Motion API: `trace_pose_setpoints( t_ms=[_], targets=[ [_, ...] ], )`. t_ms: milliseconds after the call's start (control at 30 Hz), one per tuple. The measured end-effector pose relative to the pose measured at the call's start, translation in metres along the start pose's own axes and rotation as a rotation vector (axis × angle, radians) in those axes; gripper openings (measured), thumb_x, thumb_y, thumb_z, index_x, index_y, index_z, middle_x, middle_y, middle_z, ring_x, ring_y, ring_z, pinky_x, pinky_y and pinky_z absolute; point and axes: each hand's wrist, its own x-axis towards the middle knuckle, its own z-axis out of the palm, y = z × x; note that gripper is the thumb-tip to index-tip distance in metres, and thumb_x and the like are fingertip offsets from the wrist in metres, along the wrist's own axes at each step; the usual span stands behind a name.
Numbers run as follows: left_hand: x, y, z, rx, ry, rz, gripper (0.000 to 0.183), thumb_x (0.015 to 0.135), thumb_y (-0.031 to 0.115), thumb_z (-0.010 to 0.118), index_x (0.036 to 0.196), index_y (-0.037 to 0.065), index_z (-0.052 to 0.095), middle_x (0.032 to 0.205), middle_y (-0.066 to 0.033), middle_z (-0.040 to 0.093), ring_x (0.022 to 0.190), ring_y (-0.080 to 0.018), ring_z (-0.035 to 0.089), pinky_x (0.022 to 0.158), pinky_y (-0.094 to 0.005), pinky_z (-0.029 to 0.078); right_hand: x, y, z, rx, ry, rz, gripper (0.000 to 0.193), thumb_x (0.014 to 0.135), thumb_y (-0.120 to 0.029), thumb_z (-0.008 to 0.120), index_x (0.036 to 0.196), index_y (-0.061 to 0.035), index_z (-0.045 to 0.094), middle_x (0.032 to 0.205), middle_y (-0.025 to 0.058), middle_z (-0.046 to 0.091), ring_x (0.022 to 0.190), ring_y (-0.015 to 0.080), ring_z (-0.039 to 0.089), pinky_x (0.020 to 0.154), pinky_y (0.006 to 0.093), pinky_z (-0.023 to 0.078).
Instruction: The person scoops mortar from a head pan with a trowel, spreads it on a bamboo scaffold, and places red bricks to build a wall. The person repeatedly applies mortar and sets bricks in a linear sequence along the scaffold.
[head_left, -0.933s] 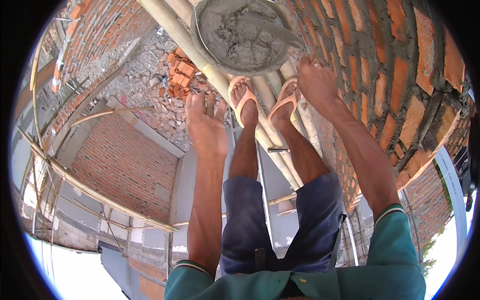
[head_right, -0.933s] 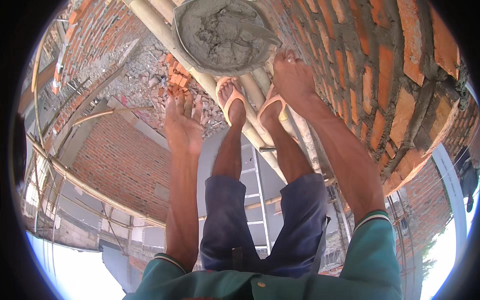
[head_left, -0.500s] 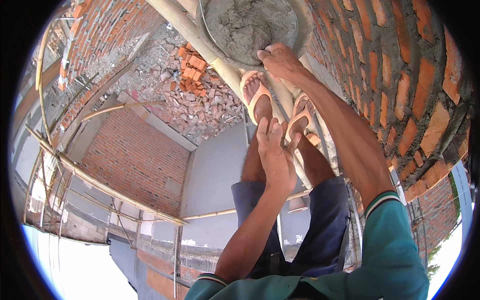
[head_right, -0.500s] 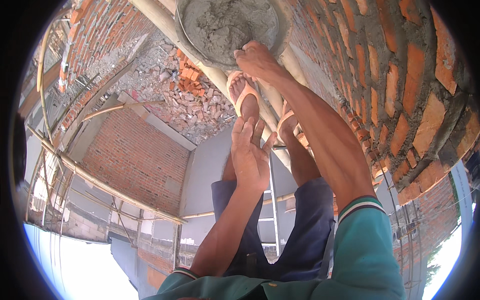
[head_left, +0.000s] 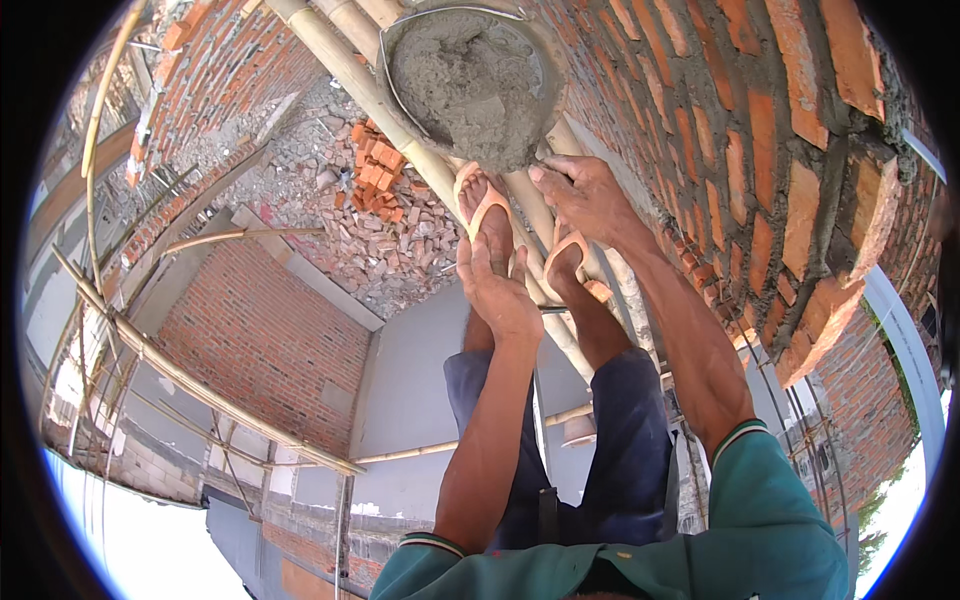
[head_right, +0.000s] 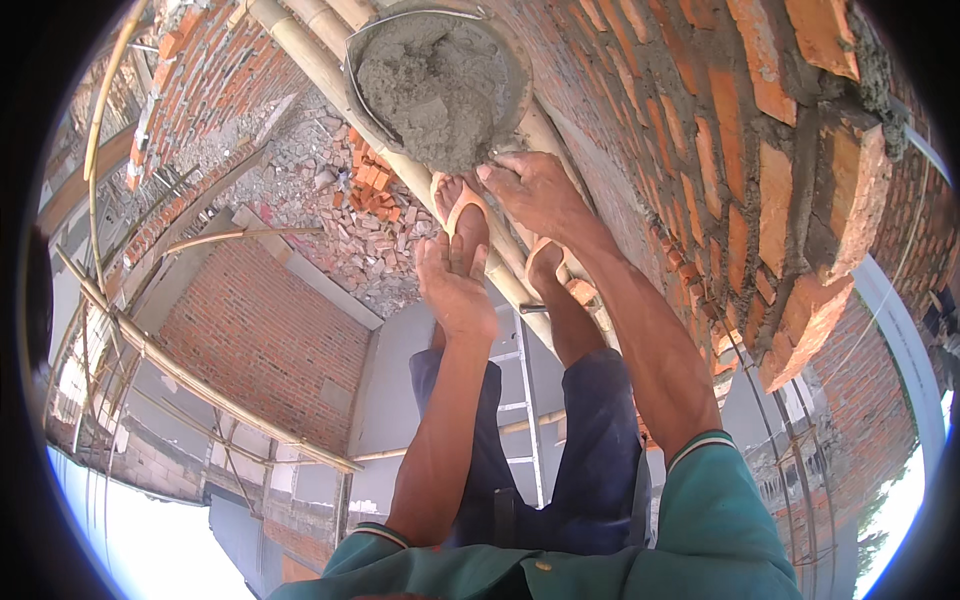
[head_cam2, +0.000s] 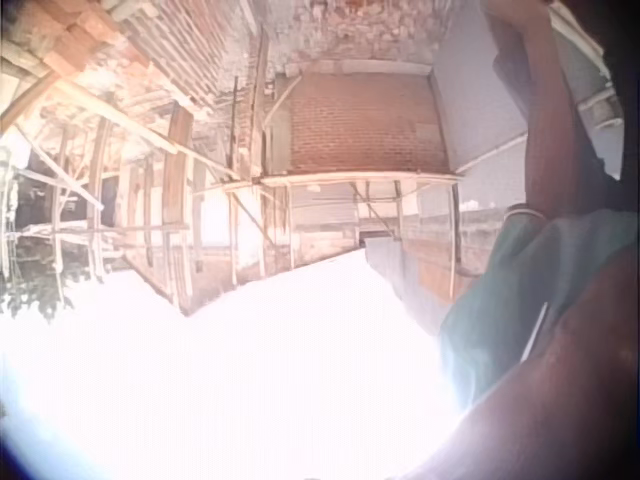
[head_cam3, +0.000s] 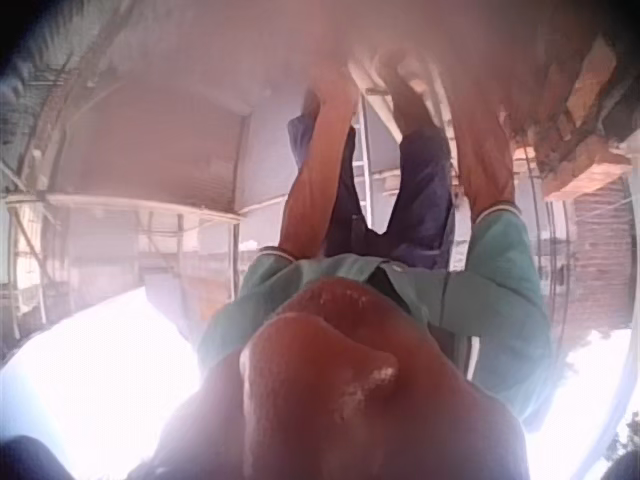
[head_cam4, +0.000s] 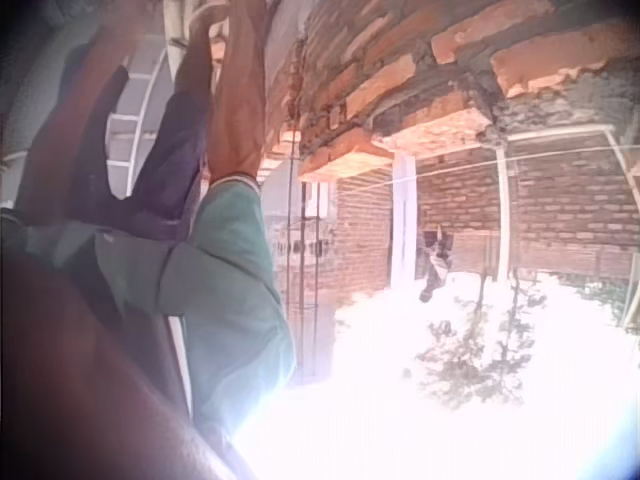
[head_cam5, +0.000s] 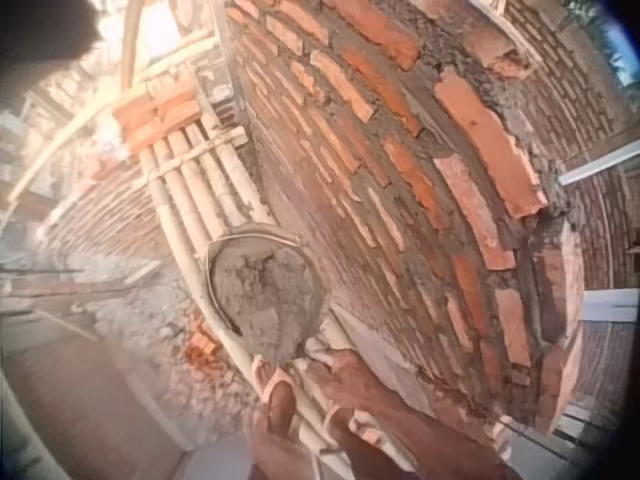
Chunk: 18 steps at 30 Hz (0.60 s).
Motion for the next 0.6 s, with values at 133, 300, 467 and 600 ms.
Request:
trace_pose_setpoints(
  t_ms=[133,300,467,600],
  targets=[
    [-0.024,0.025,0.016,0.101,-0.055,0.199,0.058,0.112,0.03,0.045,0.161,0.005,0.027,0.161,-0.0151,0.038,0.15,-0.0291,0.035,0.118,-0.0474,0.038,-0.109,-0.038,-0.028,0.026,0.102,-0.207,0.039,0.103,-0.031,0.064,0.09,0.006,0.066,0.074,0.0179,0.058,0.069,0.0242,0.054,0.068,0.0434,0.047],
    [-0.09,0.061,0.096,-0.007,-0.567,0.422,0.066,0.112,0.039,0.039,0.164,0.002,0.022,0.168,-0.0158,0.032,0.156,-0.0305,0.028,0.127,-0.0494,0.023,-0.275,-0.105,-0.095,0.195,0.087,-0.044,0.043,0.108,-0.034,0.061,0.083,0.0001,0.061,0.067,0.0069,0.053,0.057,0.0134,0.051,0.056,0.0342,0.043],
    [-0.142,0.055,0.212,0.036,-0.951,0.553,0.072,0.113,0.046,0.033,0.166,0.0,0.019,0.172,-0.0178,0.023,0.161,-0.0301,0.019,0.13,-0.047,0.013,-0.363,-0.139,-0.148,0.258,0.377,-0.013,0.04,0.108,-0.03,0.06,0.083,0.0011,0.061,0.069,0.0065,0.055,0.059,0.0124,0.055,0.055,0.0328,0.043],
    [-0.165,0.044,0.28,0.039,-1.032,0.558,0.073,0.113,0.046,0.031,0.167,0.001,0.013,0.175,-0.0193,0.011,0.163,-0.0314,0.007,0.131,-0.0438,0.007,-0.355,-0.141,-0.18,-0.173,0.719,-0.037,0.033,0.105,-0.024,0.062,0.087,0.0026,0.062,0.071,0.0119,0.057,0.066,0.0237,0.065,0.059,0.039,0.048]
  ],
)
